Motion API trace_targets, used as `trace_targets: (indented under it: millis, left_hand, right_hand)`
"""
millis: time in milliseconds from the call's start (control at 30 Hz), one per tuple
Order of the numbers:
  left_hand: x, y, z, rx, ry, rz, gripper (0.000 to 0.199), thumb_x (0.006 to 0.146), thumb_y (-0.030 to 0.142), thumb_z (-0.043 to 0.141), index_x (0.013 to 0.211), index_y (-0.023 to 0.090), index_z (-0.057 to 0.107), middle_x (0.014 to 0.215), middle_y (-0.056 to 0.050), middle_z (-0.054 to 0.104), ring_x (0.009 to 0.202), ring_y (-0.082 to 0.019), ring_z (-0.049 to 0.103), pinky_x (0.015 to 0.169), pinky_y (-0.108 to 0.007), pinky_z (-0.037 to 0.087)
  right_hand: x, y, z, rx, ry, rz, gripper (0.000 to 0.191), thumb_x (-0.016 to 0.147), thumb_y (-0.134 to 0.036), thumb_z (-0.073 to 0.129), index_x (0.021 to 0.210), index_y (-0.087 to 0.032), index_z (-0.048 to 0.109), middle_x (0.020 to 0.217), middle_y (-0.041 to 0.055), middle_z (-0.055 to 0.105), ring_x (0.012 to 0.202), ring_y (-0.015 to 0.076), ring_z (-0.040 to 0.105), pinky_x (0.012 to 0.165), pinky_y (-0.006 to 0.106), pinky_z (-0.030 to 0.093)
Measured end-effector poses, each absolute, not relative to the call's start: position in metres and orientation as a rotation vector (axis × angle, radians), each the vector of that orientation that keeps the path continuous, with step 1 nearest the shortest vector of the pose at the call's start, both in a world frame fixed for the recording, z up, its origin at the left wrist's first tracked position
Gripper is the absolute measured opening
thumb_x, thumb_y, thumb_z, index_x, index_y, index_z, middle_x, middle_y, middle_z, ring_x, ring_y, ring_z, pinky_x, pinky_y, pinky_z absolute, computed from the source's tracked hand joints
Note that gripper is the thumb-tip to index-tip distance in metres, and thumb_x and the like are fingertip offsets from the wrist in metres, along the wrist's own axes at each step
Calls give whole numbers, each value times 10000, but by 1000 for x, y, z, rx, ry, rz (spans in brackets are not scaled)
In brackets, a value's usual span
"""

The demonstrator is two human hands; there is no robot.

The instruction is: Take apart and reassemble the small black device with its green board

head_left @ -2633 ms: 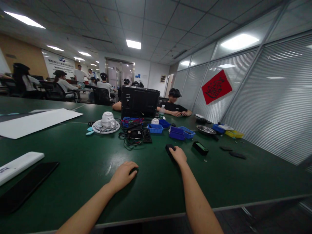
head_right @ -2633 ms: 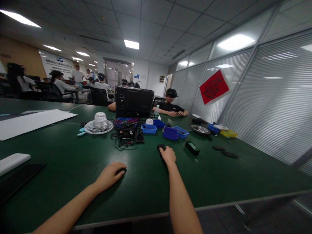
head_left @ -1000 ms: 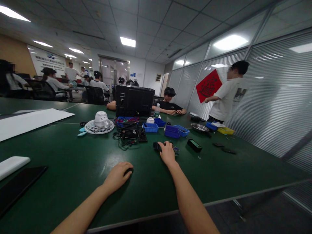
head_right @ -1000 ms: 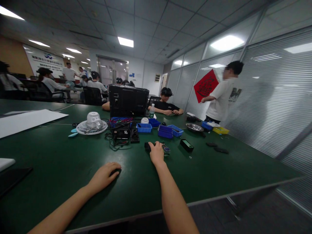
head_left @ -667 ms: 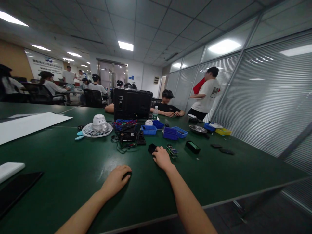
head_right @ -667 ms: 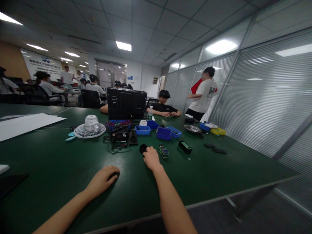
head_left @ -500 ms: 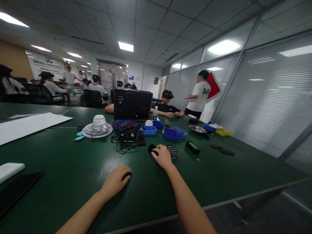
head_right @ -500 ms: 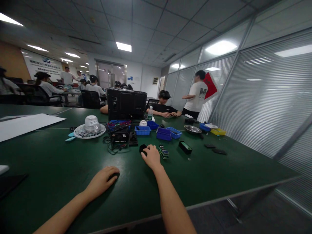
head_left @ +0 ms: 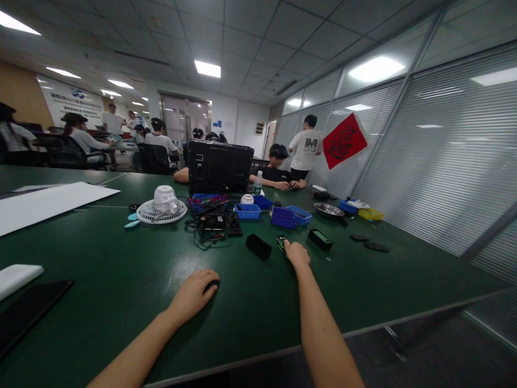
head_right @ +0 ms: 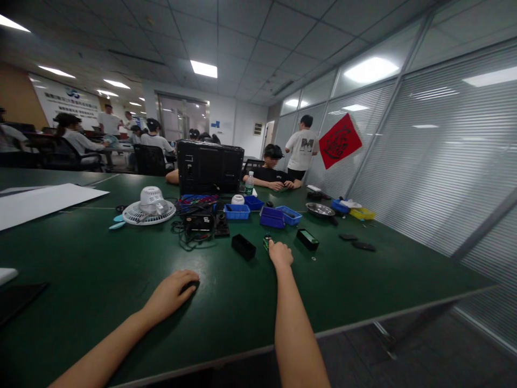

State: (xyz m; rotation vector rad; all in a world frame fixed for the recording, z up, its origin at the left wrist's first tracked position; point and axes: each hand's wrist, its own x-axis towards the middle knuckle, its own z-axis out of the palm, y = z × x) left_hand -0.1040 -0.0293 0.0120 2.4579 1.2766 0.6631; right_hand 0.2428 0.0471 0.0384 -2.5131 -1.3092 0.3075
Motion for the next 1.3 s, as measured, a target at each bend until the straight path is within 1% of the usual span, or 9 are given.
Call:
trace_targets:
  millis: [133,267,433,633,767,933,1067,1167,1300]
  left_hand:
    - [-104,-30,13,2451,1271,665,246,812,259,439,997,236,600,1056,-29,612,988,-187,519,921,-341,374]
    - [-104,-30,14,2459,1275,667,248,814,257,436,1000,236,599,1053,-27,611,979,-183,520,908,-335,378]
    - [-103,-31,15,2458,1278,641,251,811,253,441,1002,232,602,1055,-26,613,979,-184,516,922,-336,366]
    - [-104,-27,12,2397,1324,649,249,804,264,451,993,234,610,1060,-24,619,980,-184,534,914,-335,383]
    - [-85,-21,14,2346,1383,642,248,785,264,473,984,226,617,1071,-27,615,984,-188,548,902,-333,401]
    - [-23,-8,26,2432,1289,743,312,773,234,477,1062,207,593,1267,-38,487,1097,-208,488,960,-340,368]
    - [26,10,27,2440,1310,849,472,758,197,485,1229,174,462,1378,-68,354,1157,-234,430,987,-348,335]
    - [47,19,20,2432,1300,831,455,768,215,491,1218,153,457,1302,-111,419,1084,-234,468,949,-345,355]
    - [57,21,11,2450,1312,868,237,800,216,463,998,147,573,1044,-101,521,947,-202,497,856,-318,393]
  right_hand:
    - [239,49,37,-2500,-1377,325,571,833,-545,289,1045,-112,594,1085,204,579,1022,309,540,776,400,428]
    - [231,48,34,-2399,-1569,281,477,793,-527,414,1058,-167,580,1057,147,609,985,276,565,766,348,429]
    - [225,47,34,-2364,-1567,229,544,813,-557,360,1135,-157,541,1113,153,586,1028,258,546,790,326,418]
    - [224,48,34,-2374,-1628,315,524,786,-587,383,968,-154,614,1006,143,631,938,256,588,724,312,435]
    - [219,49,32,-2357,-1630,346,470,792,-553,395,929,-166,623,968,131,642,884,239,607,693,298,435]
    - [216,49,32,-2322,-1620,344,410,786,-515,423,900,-171,615,947,121,649,869,232,609,663,278,428]
    - [216,48,32,-2261,-1657,302,350,764,-495,477,872,-190,610,903,97,659,864,225,610,662,262,416]
    - [216,46,33,-2234,-1690,208,343,733,-502,523,874,-200,604,900,85,655,864,225,604,665,261,409]
    - [211,43,33,-2207,-1727,32,369,697,-467,583,950,-198,591,953,96,627,909,226,572,710,265,398]
